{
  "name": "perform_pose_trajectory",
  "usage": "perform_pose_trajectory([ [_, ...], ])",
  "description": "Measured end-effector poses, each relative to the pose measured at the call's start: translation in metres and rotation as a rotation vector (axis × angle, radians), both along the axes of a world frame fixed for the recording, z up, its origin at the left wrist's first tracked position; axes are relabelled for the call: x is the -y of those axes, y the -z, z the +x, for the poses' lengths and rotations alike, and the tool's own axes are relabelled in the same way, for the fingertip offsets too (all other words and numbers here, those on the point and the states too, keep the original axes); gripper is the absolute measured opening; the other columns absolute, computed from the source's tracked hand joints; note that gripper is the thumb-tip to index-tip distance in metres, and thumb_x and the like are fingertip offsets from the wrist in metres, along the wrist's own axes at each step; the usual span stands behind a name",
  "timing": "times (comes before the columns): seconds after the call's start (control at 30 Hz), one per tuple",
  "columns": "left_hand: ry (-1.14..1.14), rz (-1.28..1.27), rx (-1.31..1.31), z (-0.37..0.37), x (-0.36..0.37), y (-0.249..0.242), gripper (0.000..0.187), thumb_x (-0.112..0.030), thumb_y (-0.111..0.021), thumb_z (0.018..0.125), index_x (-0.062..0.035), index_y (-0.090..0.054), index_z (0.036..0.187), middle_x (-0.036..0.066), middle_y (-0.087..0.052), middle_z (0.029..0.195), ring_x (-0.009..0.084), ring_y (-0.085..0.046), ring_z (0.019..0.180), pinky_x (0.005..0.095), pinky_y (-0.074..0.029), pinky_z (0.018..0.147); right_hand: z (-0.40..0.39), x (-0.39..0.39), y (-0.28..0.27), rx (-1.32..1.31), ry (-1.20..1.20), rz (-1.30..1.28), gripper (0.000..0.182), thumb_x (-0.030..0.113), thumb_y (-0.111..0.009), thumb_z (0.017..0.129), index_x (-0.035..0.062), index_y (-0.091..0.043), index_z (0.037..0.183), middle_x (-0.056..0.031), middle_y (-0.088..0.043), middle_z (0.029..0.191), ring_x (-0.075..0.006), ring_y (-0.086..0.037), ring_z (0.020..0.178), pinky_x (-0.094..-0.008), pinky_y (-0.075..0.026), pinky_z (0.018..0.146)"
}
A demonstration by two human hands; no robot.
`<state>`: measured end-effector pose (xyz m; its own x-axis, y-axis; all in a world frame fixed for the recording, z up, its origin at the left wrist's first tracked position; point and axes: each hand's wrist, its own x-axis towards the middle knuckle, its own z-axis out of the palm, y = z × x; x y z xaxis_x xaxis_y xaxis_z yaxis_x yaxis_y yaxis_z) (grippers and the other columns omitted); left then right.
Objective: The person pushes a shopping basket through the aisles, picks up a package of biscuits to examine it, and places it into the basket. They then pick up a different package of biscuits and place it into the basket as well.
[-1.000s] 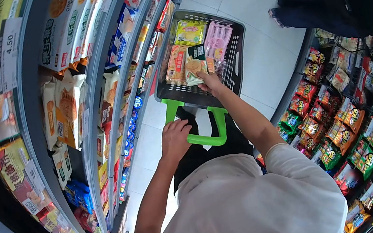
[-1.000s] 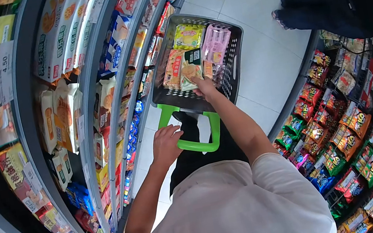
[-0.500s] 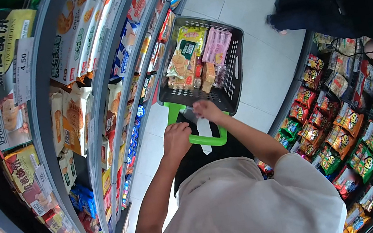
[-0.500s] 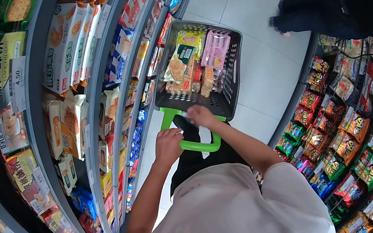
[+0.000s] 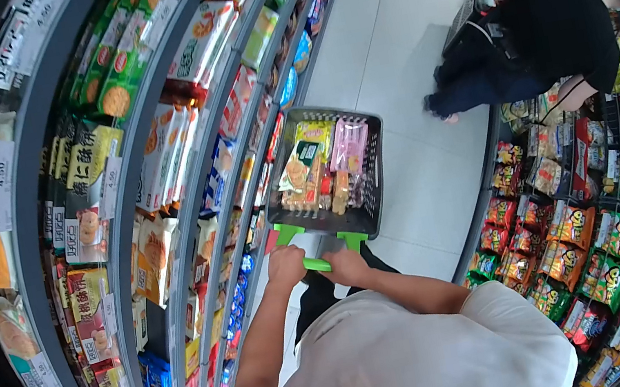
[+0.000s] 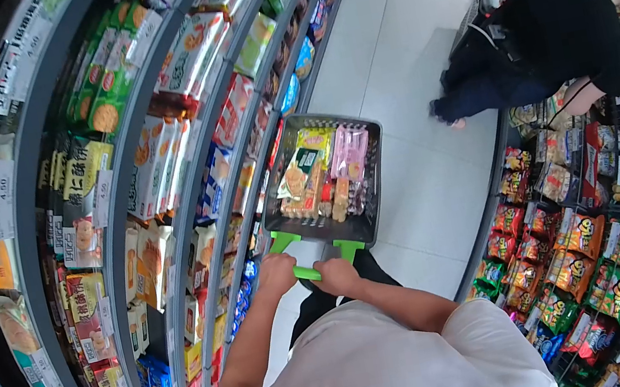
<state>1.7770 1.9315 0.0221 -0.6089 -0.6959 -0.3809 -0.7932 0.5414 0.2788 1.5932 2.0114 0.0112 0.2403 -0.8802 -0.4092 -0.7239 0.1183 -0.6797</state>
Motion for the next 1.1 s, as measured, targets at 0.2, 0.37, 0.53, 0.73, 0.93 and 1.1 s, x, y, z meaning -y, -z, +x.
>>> perform_pose_trajectory([
  [0.2,0.032,-0.036,0.065,-0.008,0.025,-0.001,0.009,-0.015,-0.068,0.069,-0.011,-0.074,0.073,0.012,-0.071,0.078,0.0327,-0.069,0.082,0.0442,-0.052,0.081,-0.005,0.018,0.0,0.018,0.003,-0.127,0.027,0.032,-0.067,0.083,0.0058,-0.065,0.086,-0.0201,-0.066,0.07,-0.04,-0.067,0.067,-0.053,-0.053,0.064],
  [0.37,0.029,-0.023,0.112,-0.022,0.048,-0.005,0.008,-0.017,-0.067,0.071,-0.0129,-0.074,0.074,0.013,-0.072,0.08,0.0333,-0.069,0.08,0.0452,-0.052,0.08,-0.014,0.037,-0.003,0.018,0.054,-0.159,0.026,0.032,-0.066,0.083,0.0062,-0.066,0.087,-0.0198,-0.067,0.071,-0.0403,-0.067,0.068,-0.0534,-0.053,0.065],
  [0.53,0.088,-0.067,0.108,-0.039,0.078,-0.004,0.013,-0.018,-0.065,0.076,-0.0126,-0.071,0.085,0.014,-0.071,0.077,0.0326,-0.071,0.08,0.0475,-0.051,0.079,-0.03,0.063,-0.002,0.001,0.082,-0.072,0.032,0.039,-0.064,0.086,0.0072,-0.065,0.088,-0.0202,-0.069,0.078,-0.0416,-0.067,0.074,-0.0528,-0.053,0.069],
  [0.73,0.122,-0.04,0.003,-0.069,0.127,-0.004,0.015,-0.026,-0.07,0.073,-0.0133,-0.075,0.081,0.015,-0.072,0.08,0.0325,-0.071,0.08,0.0465,-0.053,0.079,-0.047,0.114,-0.009,-0.088,0.101,-0.03,0.033,0.038,-0.065,0.082,0.0067,-0.067,0.093,-0.0212,-0.07,0.084,-0.04,-0.068,0.078,-0.0519,-0.054,0.072],
  [0.93,0.159,-0.092,-0.028,-0.093,0.178,0.018,0.017,-0.027,-0.071,0.073,-0.0118,-0.076,0.081,0.016,-0.072,0.085,0.0332,-0.071,0.082,0.0449,-0.055,0.076,-0.053,0.157,-0.008,-0.238,0.258,-0.057,0.026,0.034,-0.066,0.078,0.0102,-0.071,0.087,-0.0197,-0.07,0.08,-0.0388,-0.069,0.077,-0.0512,-0.055,0.072],
  [1.1,0.229,-0.128,-0.109,-0.127,0.222,0.036,0.016,-0.026,-0.07,0.075,-0.0128,-0.075,0.082,0.015,-0.072,0.085,0.0333,-0.071,0.082,0.0459,-0.054,0.077,-0.087,0.191,-0.014,-0.304,0.323,-0.161,0.027,0.035,-0.068,0.077,0.0109,-0.071,0.087,-0.0186,-0.069,0.075,-0.0391,-0.068,0.073,-0.0525,-0.054,0.07],
])
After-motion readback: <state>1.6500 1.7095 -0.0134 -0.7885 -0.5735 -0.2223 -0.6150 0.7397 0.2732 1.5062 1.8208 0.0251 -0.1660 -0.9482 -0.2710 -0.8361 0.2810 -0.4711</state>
